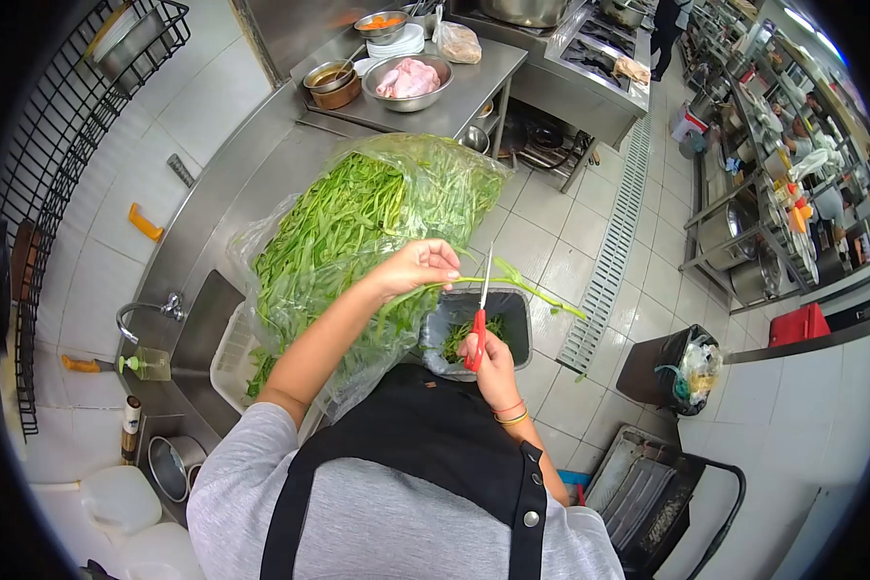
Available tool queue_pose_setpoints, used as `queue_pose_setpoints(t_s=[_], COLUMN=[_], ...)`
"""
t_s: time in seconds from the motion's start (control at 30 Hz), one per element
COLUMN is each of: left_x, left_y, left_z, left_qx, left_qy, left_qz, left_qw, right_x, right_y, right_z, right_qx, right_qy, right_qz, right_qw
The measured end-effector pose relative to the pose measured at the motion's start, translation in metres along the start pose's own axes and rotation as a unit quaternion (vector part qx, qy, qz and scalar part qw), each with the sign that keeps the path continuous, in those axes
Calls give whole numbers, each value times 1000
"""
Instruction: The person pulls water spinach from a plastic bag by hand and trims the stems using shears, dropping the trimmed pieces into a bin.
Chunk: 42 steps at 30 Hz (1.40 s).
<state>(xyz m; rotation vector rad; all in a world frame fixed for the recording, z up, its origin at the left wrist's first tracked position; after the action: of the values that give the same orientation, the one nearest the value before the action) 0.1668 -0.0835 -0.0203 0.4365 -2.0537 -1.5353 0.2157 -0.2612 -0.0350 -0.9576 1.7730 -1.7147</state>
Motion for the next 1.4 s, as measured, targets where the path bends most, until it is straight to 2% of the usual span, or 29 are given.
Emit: queue_pose_setpoints(t_s=[0.07, 0.13, 0.23, 0.3, 0.37, 0.47, 0.57, 0.6, 0.63, 0.67, 0.73, 0.8, 0.83, 0.87, 0.9, 0.97, 1.03, 1.1, 1.17, 1.23, 1.27, 1.33, 1.4], left_x=[-1, -4, 0, 16, 41, 107, 167, 166, 160, 158, 129, 98, 82, 68, 63, 48, 52, 54, 51, 40, 32, 16, 19], left_y=[-8, -20, -45, -44, -33, -1, -7, -8, -6, -2, 17, 26, 27, 29, 32, 30, 39, 34, 36, 36, 32, 24, 37], left_z=[-9, -14, -10, 1, 22, 70, 133, 143, 173, 201, 231, 248, 255, 257, 256, 254, 252, 257, 253, 264, 268, 270, 264], left_qx=[-18, -56, -85, -89, -104, -186, -305, -306, -360, -406, -364, -358, -402, -461, -460, -539, -547, -425, -432, -461, -462, -499, -508], left_qy=[-1, -9, -22, -27, -20, 19, 47, 52, 192, 328, 484, 571, 590, 574, 576, 537, 537, 532, 530, 556, 555, 520, 520], left_qz=[-5, -31, -24, -26, -27, -15, 48, 46, 29, 12, -38, -211, -235, -230, -231, -145, -157, -104, -119, -180, -180, -78, -98], left_qw=[1000, 998, 996, 995, 994, 982, 950, 950, 912, 853, 795, 708, 660, 636, 635, 633, 623, 725, 720, 668, 668, 689, 679], right_x=[2, 7, 23, 31, 35, 39, 32, 29, 25, 20, 12, 7, 5, 3, 2, 2, 4, 9, 14, 17, 18, 19, 18], right_y=[10, 31, 40, 60, 69, 68, 59, 61, 63, 66, 63, 53, 49, 46, 45, 40, 40, 40, 46, 51, 51, 55, 51], right_z=[7, 21, 34, 48, 56, 67, 69, 69, 68, 67, 56, 41, 34, 29, 26, 17, 15, 12, 11, 5, 1, -4, -8], right_qx=[-3, 6, 87, 83, 78, 70, 104, 107, 107, 101, 94, 77, 63, 74, 74, 96, 111, 100, 91, 82, 94, 94, 91], right_qy=[16, 25, 6, 7, 8, 64, 68, 81, 76, 68, 51, 25, 5, -8, -10, -32, -28, -18, -11, -35, -54, -59, -60], right_qz=[-17, -79, -89, -106, -124, -158, -112, -113, -112, -112, -113, -110, -105, -96, -94, -66, -49, -53, -67, -95, -85, -82, -75], right_qw=[1000, 997, 992, 991, 989, 983, 986, 984, 985, 986, 988, 991, 992, 993, 993, 993, 992, 993, 993, 991, 990, 990, 991])
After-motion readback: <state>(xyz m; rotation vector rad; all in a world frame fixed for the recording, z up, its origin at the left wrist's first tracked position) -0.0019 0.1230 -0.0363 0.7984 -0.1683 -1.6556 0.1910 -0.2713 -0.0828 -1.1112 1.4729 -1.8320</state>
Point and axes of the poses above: each hand's wrist, its own x-axis away from the middle knuckle, its own z-axis out of the back of the hand, y = z × x, the point moved 6 cm from there along -x, towards the middle knuckle, and after that the axes turned 15 degrees about y, right-handed, at the moved point
